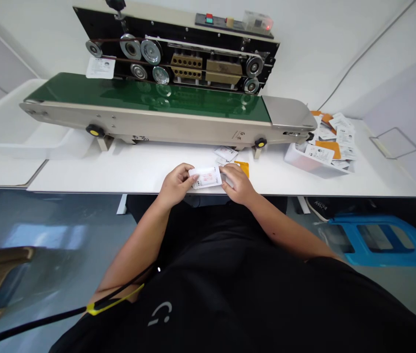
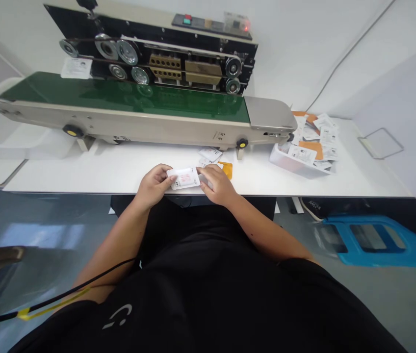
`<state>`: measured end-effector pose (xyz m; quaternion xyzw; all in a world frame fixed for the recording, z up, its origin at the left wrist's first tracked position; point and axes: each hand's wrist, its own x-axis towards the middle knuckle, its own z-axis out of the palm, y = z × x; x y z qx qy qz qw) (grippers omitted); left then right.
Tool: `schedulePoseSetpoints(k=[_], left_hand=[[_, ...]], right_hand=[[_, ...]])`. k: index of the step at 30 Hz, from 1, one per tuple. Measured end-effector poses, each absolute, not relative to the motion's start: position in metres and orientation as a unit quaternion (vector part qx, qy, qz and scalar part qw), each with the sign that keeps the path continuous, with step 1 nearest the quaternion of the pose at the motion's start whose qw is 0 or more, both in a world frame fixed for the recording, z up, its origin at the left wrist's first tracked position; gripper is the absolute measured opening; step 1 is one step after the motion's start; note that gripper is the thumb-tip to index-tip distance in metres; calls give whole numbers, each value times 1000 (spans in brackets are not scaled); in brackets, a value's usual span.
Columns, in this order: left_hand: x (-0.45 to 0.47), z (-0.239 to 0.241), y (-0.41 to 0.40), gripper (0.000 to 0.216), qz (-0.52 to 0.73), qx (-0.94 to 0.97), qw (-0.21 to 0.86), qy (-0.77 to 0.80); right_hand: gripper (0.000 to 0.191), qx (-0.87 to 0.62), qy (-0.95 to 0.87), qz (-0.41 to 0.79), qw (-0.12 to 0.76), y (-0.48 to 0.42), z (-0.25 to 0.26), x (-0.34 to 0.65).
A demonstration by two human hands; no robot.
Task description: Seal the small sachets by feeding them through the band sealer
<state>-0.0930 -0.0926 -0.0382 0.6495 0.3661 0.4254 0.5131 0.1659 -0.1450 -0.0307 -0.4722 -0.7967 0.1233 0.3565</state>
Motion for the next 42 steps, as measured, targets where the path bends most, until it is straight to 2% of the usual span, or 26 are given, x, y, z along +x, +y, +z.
schedulePoseSetpoints(k=[3, 7, 14, 16, 20, 25, 28, 36, 42], left_hand=[[-93, -37, -94, 34, 408, 674, 498, 363], [-93, -32, -97, 34, 380, 719, 445, 374], [-94, -24, -98, 32, 366, 778, 385, 335], [-95, -22, -97, 32, 359, 787, 388, 317], [-96, -19, -96, 32, 320, 814, 396, 279], [-94, -22, -99, 24, 291, 804, 414, 312], [-93, -23, -99, 24, 287, 794, 429, 321], [-96, -17, -93, 29, 284, 855, 352, 252], [-95, -13, -94, 35, 251, 864, 343, 271]], right_hand=[[48, -414, -816, 146, 376, -146, -29, 171], [59, -372, -824, 170, 393, -145, -30, 175], [25, -441, -791, 177, 386, -146, -35, 172], [28, -450, -780, 203, 384, -147, -35, 172], [48, -436, -785, 244, 366, -149, -34, 174], [32, -389, -822, 254, 329, -147, -30, 177], [32, -381, -825, 279, 311, -144, -28, 180], [30, -382, -816, 320, 292, -142, -22, 180], [31, -401, -777, 421, 242, -137, -20, 179]])
